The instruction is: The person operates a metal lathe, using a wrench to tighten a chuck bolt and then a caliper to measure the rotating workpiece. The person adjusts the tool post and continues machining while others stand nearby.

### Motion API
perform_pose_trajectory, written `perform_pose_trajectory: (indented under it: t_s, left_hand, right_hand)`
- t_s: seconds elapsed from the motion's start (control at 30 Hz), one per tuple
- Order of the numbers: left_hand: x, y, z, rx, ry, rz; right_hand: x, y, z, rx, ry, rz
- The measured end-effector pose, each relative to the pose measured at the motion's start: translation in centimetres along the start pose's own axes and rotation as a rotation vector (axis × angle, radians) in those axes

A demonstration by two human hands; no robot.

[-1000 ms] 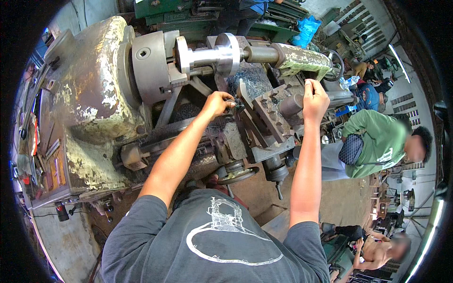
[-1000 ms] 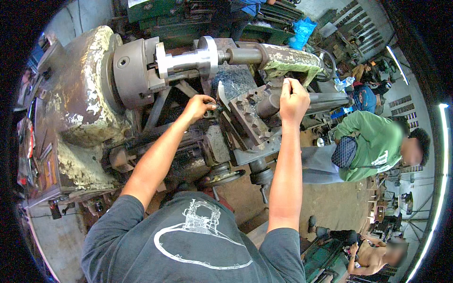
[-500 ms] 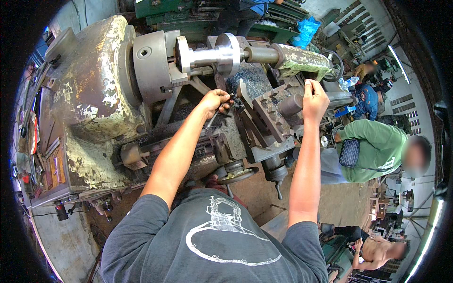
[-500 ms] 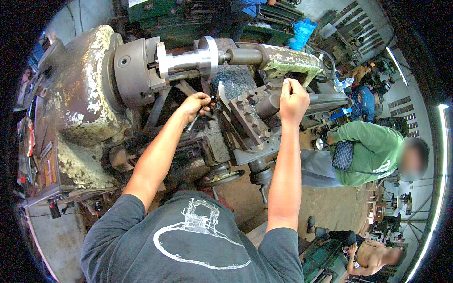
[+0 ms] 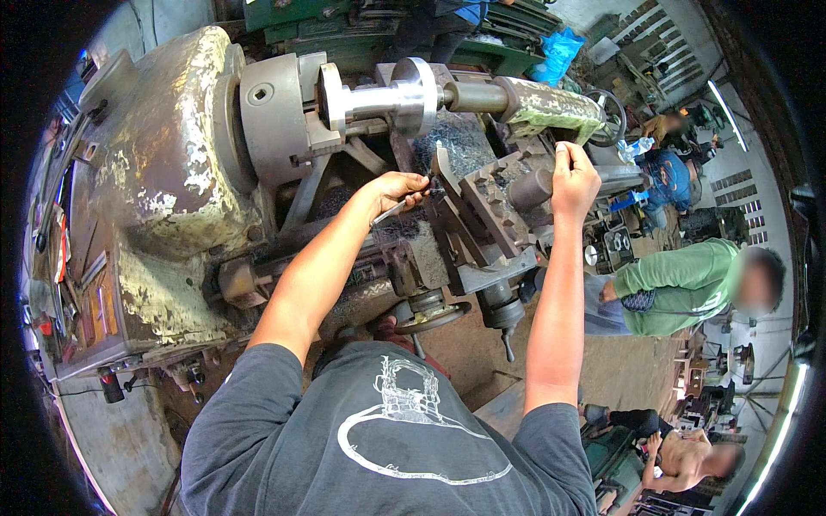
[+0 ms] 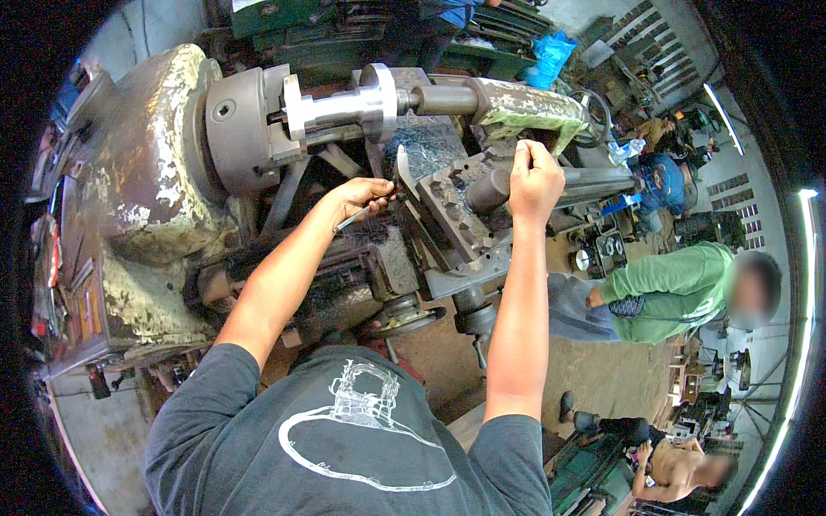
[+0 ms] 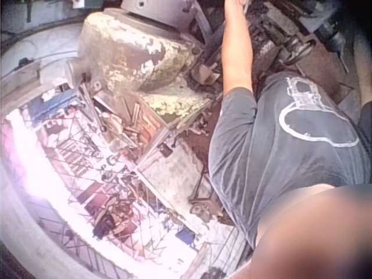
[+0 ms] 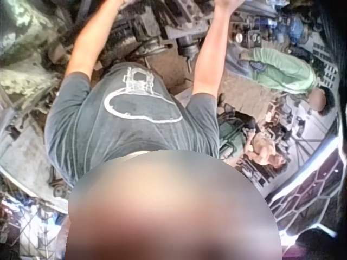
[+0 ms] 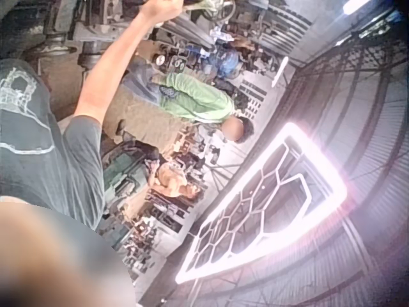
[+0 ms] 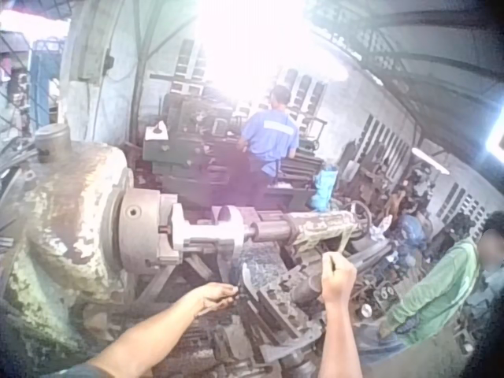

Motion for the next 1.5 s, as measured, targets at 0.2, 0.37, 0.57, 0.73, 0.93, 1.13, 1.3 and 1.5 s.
perform_pose_trajectory:
  t_s: [0.2,0.37,0.57,0.73,0.93,1.13,1.3,1.5]
  left_hand:
    - [-0.8,-0.1,0.0,0.078,-0.083,0.102]
    - [-3.2,-1.2,-1.3,0.051,-0.407,0.694]
    - [-6.0,-2.8,-2.1,-0.017,-0.637,1.162]
    - [-5.2,-2.5,-2.4,-0.088,-0.708,1.076]
    - [2.1,-3.8,-2.0,-0.523,-0.590,0.088]
    - [3.6,-4.8,-1.5,-0.677,-0.822,0.123]
    - [3.1,-2.1,-3.0,-0.875,-0.869,0.643]
    - [-0.9,-2.3,-3.7,-0.655,-0.948,1.135]
  right_hand:
    - [0.1,0.1,0.1,0.012,-0.025,0.003]
    - [0.0,0.0,0.1,-0.002,-0.012,0.014]
    - [0.0,0.0,0.1,-0.004,-0.037,0.002]
    - [0.4,0.1,0.2,-0.018,-0.029,0.020]
    - [0.3,0.2,0.2,-0.053,0.022,0.012]
    - [0.2,0.2,0.1,-0.044,0.062,0.003]
    - [0.0,0.0,0.1,-0.018,-0.038,0.032]
    - [0.1,0.1,0.0,-0.010,-0.025,0.012]
Point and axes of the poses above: each hand's wrist, its own z-axis towards the middle knuckle, its own y-axis out of the back of the hand, x = y × z, the point moved 3 cm from there along z, towards the middle knuckle, and after that the axes turned 15 degrees about -x, right-handed, at the moved point
